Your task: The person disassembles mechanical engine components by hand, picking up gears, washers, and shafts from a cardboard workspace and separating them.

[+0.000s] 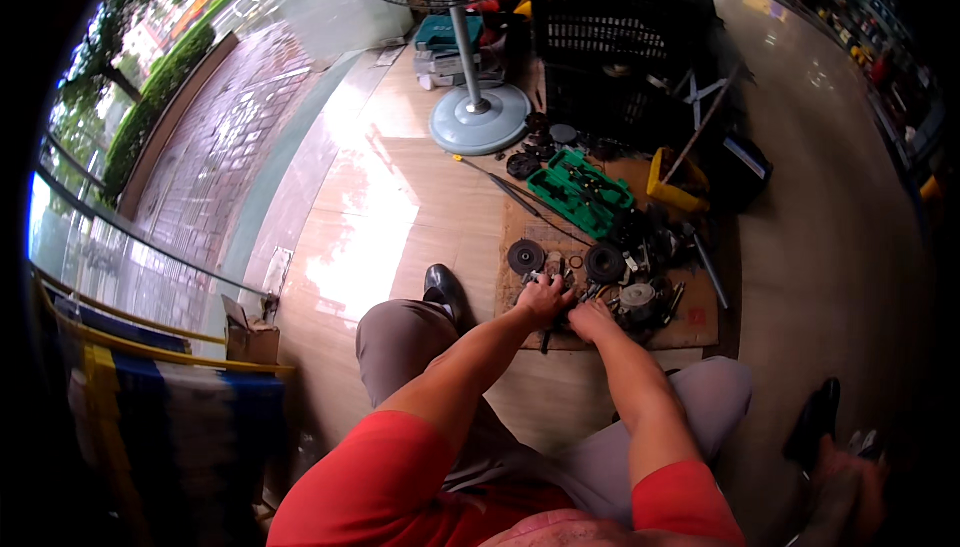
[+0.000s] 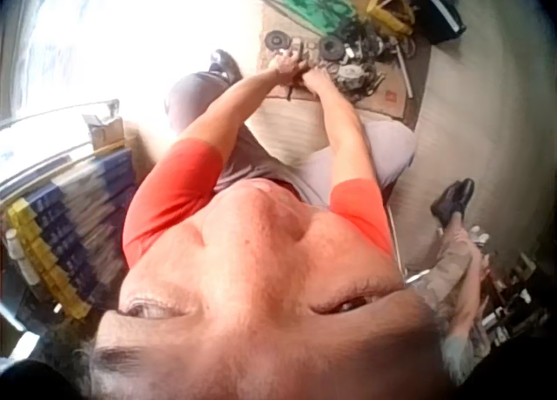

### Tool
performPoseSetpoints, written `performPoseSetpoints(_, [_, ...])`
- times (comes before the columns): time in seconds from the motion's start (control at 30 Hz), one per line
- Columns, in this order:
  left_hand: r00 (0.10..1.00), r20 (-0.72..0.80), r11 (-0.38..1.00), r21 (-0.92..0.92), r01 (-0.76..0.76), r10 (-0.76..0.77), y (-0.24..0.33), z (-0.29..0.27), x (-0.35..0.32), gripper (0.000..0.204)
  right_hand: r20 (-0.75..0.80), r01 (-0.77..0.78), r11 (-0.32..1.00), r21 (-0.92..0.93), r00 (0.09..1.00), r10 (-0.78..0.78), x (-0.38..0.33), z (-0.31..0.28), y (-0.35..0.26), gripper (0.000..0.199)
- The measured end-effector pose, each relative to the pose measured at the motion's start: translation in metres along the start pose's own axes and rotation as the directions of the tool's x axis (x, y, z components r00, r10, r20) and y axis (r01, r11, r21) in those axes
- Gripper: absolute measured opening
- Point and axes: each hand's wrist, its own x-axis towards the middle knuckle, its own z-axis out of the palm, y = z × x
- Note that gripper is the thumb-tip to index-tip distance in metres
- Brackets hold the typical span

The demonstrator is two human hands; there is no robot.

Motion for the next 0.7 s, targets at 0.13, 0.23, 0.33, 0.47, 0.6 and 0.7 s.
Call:
performPoseSetpoints(0.13, [1.000, -0.015, 0.999, 0.034, -0.007, 0.008, -0.001, 0.008, -0.001, 0.046, -0.036, 0.003, 0.999, -0.039, 0.999, -0.004, 0.003, 0.007, -0.002, 0.024])
performPoseSetpoints(0.23, [0.998, -0.062, 1.000, 0.026, 0.004, -0.003, -0.001, 0.013, 0.002, 0.045, -0.075, 0.001, 0.997, -0.071, 0.997, -0.006, 0.005, 0.013, 0.000, 0.025])
performPoseSetpoints(0.33, [1.000, 0.016, 0.999, 0.034, 0.010, -0.010, 0.001, 0.010, 0.005, 0.045, -0.066, -0.005, 0.991, -0.131, 0.998, -0.003, 0.006, 0.016, 0.001, 0.026])
performPoseSetpoints(0.47, [1.000, -0.021, 0.999, 0.049, 0.015, -0.014, 0.001, 0.011, 0.002, 0.044, -0.060, -0.008, 0.997, -0.078, 0.998, 0.004, 0.001, 0.012, -0.003, 0.025])
performPoseSetpoints(0.6, [1.000, -0.009, 0.998, 0.061, 0.028, -0.027, -0.001, 0.013, 0.001, 0.041, -0.082, -0.029, 0.998, -0.058, 0.996, 0.024, 0.005, 0.022, -0.005, 0.023])
performPoseSetpoints(0.7, [1.000, 0.002, 1.000, 0.016, 0.015, -0.015, 0.001, 0.013, -0.002, 0.039, -0.072, -0.038, 0.998, -0.042, 0.997, 0.034, 0.006, 0.032, -0.006, 0.023])
